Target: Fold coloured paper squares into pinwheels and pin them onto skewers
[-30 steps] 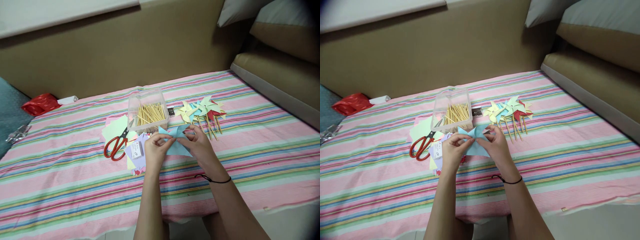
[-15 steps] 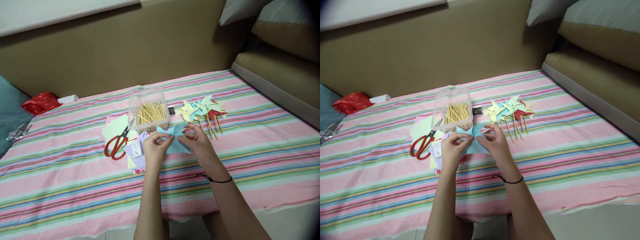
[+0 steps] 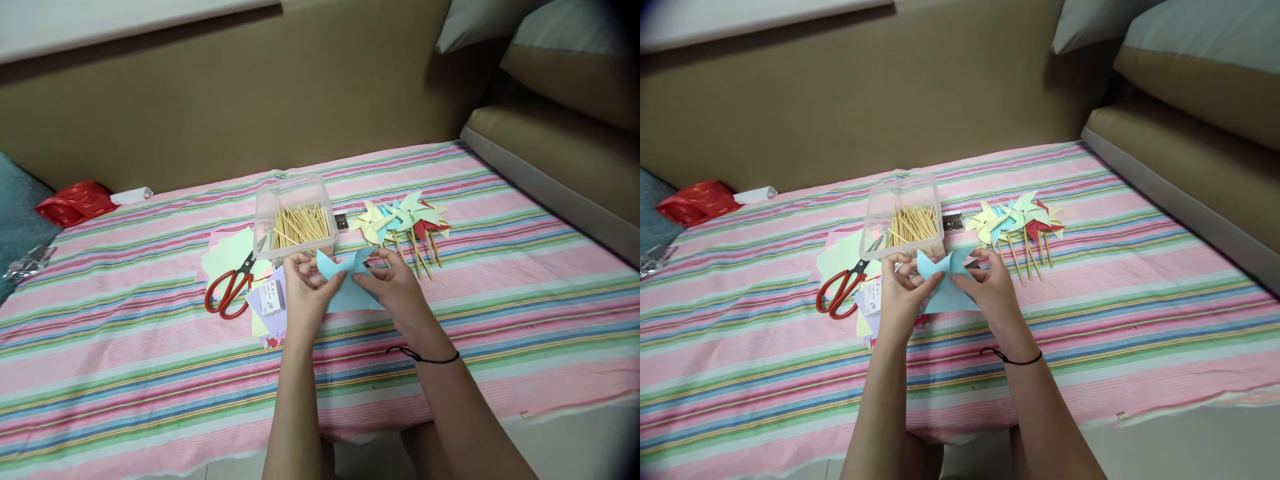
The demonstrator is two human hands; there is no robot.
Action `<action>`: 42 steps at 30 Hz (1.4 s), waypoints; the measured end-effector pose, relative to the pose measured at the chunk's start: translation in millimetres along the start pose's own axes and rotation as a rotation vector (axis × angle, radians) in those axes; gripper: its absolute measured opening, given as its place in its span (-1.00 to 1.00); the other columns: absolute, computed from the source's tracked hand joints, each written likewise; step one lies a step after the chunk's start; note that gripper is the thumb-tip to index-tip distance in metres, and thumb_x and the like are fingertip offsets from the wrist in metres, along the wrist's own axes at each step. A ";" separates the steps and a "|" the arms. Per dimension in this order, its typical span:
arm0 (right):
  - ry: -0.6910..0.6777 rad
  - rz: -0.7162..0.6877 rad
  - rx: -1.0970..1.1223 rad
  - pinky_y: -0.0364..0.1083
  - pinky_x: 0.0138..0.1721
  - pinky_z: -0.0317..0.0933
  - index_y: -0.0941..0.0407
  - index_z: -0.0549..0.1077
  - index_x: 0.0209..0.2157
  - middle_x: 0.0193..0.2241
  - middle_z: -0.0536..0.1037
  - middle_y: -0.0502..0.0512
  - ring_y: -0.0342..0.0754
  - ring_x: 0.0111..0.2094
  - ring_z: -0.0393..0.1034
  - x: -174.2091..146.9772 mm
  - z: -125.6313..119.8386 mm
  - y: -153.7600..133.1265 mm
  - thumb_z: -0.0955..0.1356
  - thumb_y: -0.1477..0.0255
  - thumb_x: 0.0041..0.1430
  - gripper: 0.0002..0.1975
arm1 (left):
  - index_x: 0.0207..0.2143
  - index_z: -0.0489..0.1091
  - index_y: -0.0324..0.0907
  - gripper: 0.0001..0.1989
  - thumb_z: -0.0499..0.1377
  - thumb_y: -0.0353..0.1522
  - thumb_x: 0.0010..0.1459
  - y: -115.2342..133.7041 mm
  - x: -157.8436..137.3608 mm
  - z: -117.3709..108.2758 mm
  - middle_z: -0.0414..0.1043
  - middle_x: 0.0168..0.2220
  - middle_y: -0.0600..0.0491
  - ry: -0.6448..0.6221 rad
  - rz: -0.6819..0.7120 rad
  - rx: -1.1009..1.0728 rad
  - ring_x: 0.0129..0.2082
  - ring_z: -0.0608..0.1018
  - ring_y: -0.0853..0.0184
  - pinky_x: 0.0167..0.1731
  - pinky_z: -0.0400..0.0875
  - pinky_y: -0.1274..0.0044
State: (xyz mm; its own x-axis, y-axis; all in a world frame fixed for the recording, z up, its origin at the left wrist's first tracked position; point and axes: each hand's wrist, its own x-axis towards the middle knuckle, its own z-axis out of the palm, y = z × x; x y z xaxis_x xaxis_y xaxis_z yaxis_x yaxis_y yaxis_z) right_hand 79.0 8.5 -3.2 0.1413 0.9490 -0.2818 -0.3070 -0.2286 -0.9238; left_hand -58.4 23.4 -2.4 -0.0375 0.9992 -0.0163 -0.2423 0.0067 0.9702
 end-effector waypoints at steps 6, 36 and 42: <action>0.009 0.005 -0.065 -0.09 -0.51 0.32 0.03 0.31 -0.18 -0.54 0.61 -0.02 -0.02 -0.55 0.48 0.5 -2.1 -0.1 0.53 0.36 -0.24 -0.46 | -0.25 -0.05 -0.05 -0.38 0.36 -0.40 -0.18 3.9 -0.8 -3.6 0.40 -0.55 0.28 -0.078 -0.096 0.053 -0.66 0.41 0.51 -0.61 0.26 0.68; -0.264 -0.371 -0.064 0.06 -0.05 0.36 0.01 0.54 -0.13 -0.13 0.61 0.06 0.04 -0.10 0.51 -10.2 7.3 4.5 0.40 0.40 0.11 -0.75 | -0.34 0.18 -0.17 -0.46 0.42 -0.42 -0.35 7.7 3.5 4.3 0.42 -0.54 0.21 0.574 -0.004 -0.395 -0.62 0.47 0.48 -0.57 0.33 0.64; -0.013 -0.303 0.066 -0.03 -0.26 0.41 0.00 0.50 -0.20 -0.35 0.64 0.03 -0.03 -0.31 0.54 -11.6 13.5 10.4 0.41 0.32 0.12 -0.82 | -0.29 0.16 -0.15 -0.45 0.41 -0.41 -0.30 3.9 2.3 2.5 0.43 -0.53 0.19 0.590 0.064 -0.316 -0.56 0.52 0.44 -0.49 0.40 0.59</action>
State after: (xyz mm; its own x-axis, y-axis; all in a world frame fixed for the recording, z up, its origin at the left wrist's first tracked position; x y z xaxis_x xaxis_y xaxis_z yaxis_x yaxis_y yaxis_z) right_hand 61.5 -1.9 -6.0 0.2236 0.9747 0.0077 -0.3129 0.0793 -0.9465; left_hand -57.1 25.8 1.9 -0.5629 0.8073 -0.1773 -0.4908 -0.1538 0.8576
